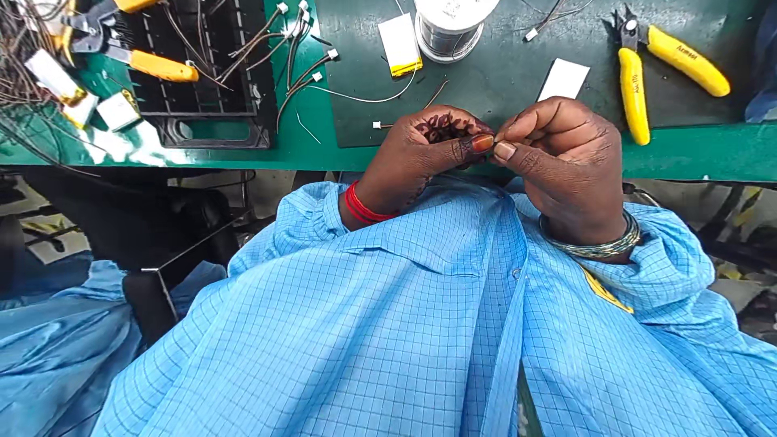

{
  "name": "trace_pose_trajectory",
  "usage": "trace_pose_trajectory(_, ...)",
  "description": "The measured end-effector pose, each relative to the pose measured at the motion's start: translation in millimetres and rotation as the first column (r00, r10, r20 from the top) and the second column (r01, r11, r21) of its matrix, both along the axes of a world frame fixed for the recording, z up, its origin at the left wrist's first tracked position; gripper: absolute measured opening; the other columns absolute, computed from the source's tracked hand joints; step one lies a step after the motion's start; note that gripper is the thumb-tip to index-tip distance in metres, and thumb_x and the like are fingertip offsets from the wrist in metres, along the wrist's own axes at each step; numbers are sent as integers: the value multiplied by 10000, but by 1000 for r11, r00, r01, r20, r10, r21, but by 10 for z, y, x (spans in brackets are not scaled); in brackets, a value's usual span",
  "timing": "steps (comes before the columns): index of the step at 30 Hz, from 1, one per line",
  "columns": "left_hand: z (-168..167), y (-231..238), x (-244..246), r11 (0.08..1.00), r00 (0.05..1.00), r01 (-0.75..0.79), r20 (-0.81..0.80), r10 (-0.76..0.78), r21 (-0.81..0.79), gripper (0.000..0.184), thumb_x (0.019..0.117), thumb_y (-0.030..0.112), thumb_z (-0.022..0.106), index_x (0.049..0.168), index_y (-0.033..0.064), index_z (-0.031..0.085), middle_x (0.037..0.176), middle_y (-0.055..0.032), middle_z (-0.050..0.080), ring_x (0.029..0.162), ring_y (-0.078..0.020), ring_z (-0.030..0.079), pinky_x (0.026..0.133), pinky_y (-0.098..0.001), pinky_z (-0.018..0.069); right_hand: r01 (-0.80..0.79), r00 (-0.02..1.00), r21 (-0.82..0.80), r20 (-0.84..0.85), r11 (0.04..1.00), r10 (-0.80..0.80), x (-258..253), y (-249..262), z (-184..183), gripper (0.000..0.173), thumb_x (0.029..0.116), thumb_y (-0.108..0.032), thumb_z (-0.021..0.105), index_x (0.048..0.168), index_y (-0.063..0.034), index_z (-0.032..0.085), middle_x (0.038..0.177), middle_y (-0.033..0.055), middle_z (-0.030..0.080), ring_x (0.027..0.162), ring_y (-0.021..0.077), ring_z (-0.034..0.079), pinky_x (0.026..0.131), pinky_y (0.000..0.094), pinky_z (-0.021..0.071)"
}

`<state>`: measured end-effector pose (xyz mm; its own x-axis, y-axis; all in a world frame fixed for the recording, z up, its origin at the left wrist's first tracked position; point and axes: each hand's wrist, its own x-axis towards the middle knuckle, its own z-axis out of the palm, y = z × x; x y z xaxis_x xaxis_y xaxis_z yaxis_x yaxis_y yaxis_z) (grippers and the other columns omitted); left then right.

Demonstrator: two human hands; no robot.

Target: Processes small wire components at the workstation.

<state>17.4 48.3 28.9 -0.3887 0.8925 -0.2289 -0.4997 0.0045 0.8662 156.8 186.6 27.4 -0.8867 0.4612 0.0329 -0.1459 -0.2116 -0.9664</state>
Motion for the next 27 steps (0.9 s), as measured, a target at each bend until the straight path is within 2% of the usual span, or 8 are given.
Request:
trace_pose_trajectory(2,6,-2,7,1000,1000,-11,-28,11,-10,140,958,-60,613,981,52,694,871,31,731,793,-35,694,766,-211,596,-10,1000,20,27,1000,9,25,1,22,191,894,62,648,1018,-83,649,897,-39,686,755,32,657,693,182,577)
trace_pose_trajectory(5,17,-13,-7,1000,979,-15,-202,20,23,125,957,-57,625,1012,29,697,902,39,734,819,-28,694,784,-216,599,25,1000,42,5,999,-25,7,8,-10,193,877,71,671,996,-78,640,890,-37,701,751,39,669,691,198,584)
trace_pose_trajectory(9,58,-19,-49,999,868,9,-497,10,36,64,926,-34,675,986,-18,689,868,39,710,767,35,639,712,-149,548,41,999,157,23,987,-46,-1,5,-3,181,851,72,670,952,-74,634,867,-43,697,722,12,643,651,170,552)
trace_pose_trajectory(11,81,-18,-55,1000,820,11,-572,1,18,46,926,-22,672,970,-28,688,841,36,689,743,48,615,689,-132,529,48,998,185,29,982,-55,4,11,8,179,855,68,676,955,-75,634,875,-40,702,723,13,646,649,168,553)
trace_pose_trajectory(16,75,11,20,999,849,-30,-526,47,40,55,927,-48,625,961,-16,652,797,65,645,701,60,584,649,-117,505,21,999,230,40,973,-31,26,24,84,161,879,55,682,997,-51,655,903,-37,703,738,10,647,666,160,558)
trace_pose_trajectory(19,71,8,54,996,889,-64,-449,82,56,89,930,-65,599,963,6,641,784,60,633,685,41,586,632,-129,511,16,999,142,32,990,-21,32,14,79,209,895,47,709,1078,-41,662,945,-47,721,802,26,692,745,187,603)
trace_pose_trajectory(22,66,10,50,993,923,-100,-367,114,57,130,929,-77,579,961,30,644,808,58,650,718,10,621,679,-172,555,-7,999,31,49,999,5,34,18,60,252,913,42,698,1151,-40,670,994,-40,736,869,59,719,815,232,621)
trace_pose_trajectory(27,40,33,37,991,919,-111,-371,133,81,138,908,-75,576,947,42,639,819,73,651,730,17,611,680,-173,536,-16,999,53,48,998,13,38,-2,24,195,932,28,679,1120,-20,703,981,-35,742,846,47,707,790,220,610)
